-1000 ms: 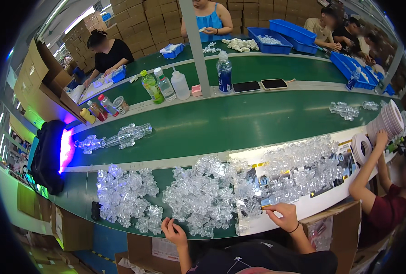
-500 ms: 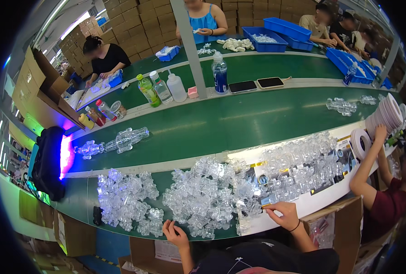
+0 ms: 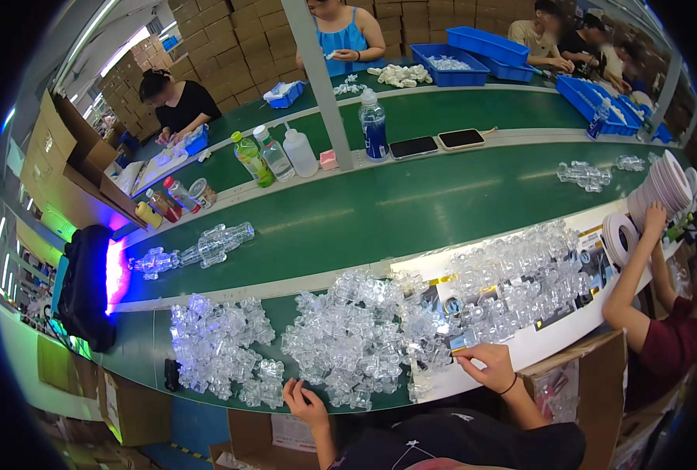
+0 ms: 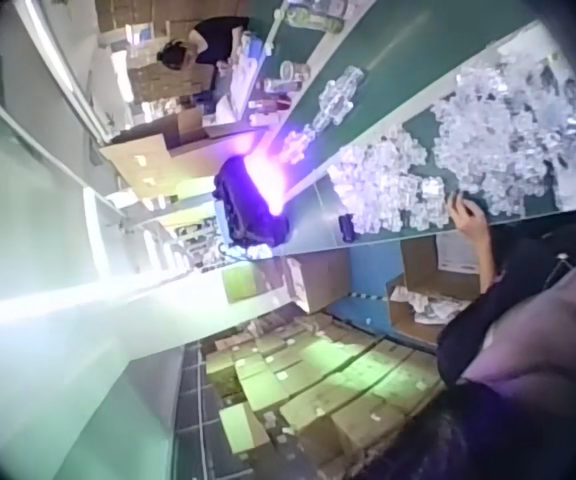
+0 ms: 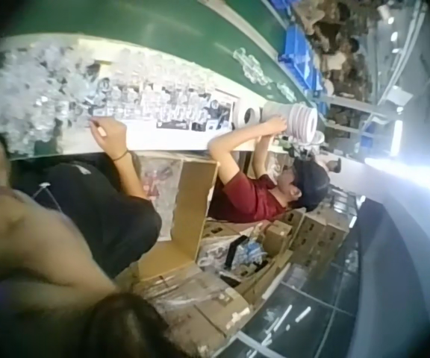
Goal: Manually assembling small transparent plastic parts with white gaskets on a factory production line.
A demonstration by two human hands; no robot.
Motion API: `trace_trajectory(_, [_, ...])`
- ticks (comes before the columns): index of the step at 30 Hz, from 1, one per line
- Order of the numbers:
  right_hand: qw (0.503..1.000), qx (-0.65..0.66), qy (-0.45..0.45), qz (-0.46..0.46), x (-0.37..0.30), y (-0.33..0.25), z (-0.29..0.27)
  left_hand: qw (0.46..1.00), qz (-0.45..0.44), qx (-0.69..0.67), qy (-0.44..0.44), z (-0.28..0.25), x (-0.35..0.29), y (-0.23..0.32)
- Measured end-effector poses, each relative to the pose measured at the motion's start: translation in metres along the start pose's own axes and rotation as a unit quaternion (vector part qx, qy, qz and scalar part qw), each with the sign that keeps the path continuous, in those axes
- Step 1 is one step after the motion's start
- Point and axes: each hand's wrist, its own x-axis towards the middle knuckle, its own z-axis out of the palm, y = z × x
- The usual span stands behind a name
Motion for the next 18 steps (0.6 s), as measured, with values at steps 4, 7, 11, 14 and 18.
trace_trajectory(4, [1.0, 0.012, 0.001, 0.008, -0.0004, -0.0008, -0.0002, 1.0, 0.001, 0.013, -0.003, -0.0012, 0.0015, 0.0023])
trace_trajectory(7, [1.0, 0.011, 0.001, 0.005, -0.001, -0.0009, 0.0007, 0.999, -0.022, -0.028, -0.005, -0.0007, 0.0019, 0.0057])
trace_trajectory(11, [1.0, 0.023, -0.005, 0.006, 0.0004, -0.0033, 0.0009, 1.0, -0.011, -0.016, -0.002, -0.0019, 0.0035, 0.006])
trace_trajectory(14, [1.0, 0.02, -0.008, 0.007, 0.0009, -0.004, 0.0, 1.0, 0.004, -0.009, -0.001, -0.0004, 0.0025, 0.001])
trace_trajectory(18, [1.0, 0.007, -0.014, 0.015, 0.0015, -0.0049, -0.0012, 1.0, 0.002, -0.016, 0.003, 0.0006, 0.0028, 0.0013])
